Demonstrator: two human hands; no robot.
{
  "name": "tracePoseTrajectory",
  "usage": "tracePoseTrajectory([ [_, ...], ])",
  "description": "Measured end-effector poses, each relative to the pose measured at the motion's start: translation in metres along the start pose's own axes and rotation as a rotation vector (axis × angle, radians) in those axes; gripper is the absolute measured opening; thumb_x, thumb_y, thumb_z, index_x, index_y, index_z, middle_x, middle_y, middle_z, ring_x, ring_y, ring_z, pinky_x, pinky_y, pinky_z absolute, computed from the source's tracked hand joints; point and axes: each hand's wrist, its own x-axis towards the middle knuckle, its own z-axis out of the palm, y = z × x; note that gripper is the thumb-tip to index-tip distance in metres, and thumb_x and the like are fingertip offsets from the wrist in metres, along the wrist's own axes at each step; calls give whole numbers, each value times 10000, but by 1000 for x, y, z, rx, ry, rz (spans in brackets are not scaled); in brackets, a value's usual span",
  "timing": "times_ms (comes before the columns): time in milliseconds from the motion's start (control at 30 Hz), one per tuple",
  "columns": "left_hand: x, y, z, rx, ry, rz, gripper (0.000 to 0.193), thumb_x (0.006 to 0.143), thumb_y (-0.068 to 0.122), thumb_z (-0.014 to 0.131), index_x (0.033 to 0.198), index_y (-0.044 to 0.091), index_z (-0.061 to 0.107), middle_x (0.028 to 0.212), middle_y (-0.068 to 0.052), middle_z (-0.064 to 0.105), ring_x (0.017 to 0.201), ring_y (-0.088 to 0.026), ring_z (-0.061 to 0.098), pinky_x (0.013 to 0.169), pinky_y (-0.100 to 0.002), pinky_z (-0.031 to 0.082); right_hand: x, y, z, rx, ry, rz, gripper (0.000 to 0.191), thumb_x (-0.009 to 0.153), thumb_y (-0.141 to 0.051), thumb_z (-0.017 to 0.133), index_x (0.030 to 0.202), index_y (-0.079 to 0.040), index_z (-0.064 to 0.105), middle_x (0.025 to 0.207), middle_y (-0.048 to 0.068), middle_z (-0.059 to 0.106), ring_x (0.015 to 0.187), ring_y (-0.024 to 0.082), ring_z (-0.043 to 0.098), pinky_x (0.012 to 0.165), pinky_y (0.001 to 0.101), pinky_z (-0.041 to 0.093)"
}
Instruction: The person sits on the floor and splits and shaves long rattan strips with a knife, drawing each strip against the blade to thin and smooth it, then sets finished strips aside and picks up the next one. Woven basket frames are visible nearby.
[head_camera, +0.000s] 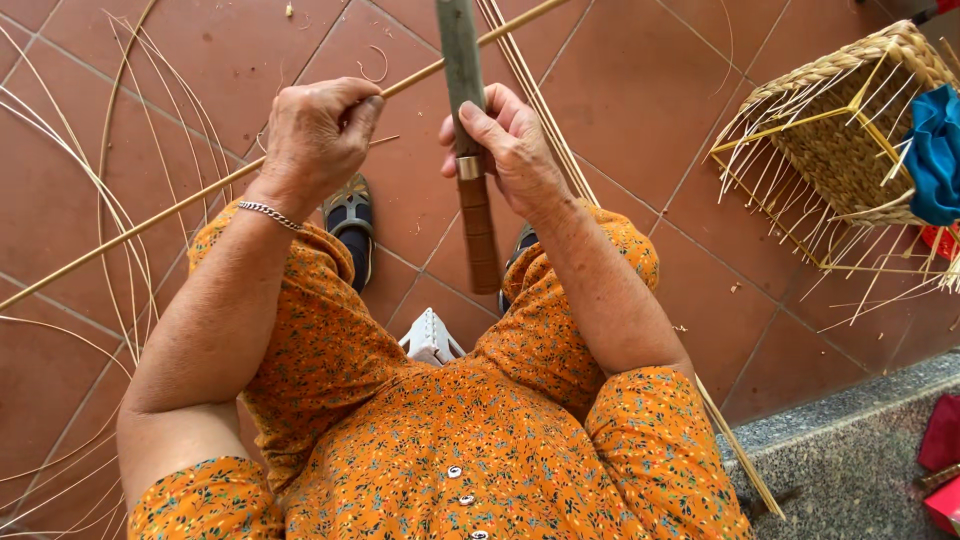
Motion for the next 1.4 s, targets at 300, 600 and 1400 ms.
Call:
tracePoseTrajectory([
  [300,18,27,18,-187,-66,-104,107,1016,110,743,1086,32,764,706,-97,683,596,-99,609,547,-298,490,-4,-26,10,145,-91,47,406,1034,-106,581,1390,-73,388,915,163,702,560,161,639,480,265,518],
  [600,8,22,13,-373,-152,-187,152,1027,39,673,1147,41,767,768,-43,721,684,-43,640,571,-245,514,-1,-16,29,43,-119,88,398,1057,-68,586,1403,9,405,886,172,691,523,143,589,446,244,466],
  [1400,3,9,0,-382,-211,-287,129,1046,117,725,1087,7,779,727,14,662,649,-26,593,546,-204,469,-4,-31,-5,21,2,-83,339,1082,-50,573,1377,22,424,926,188,688,538,163,552,488,276,471],
])
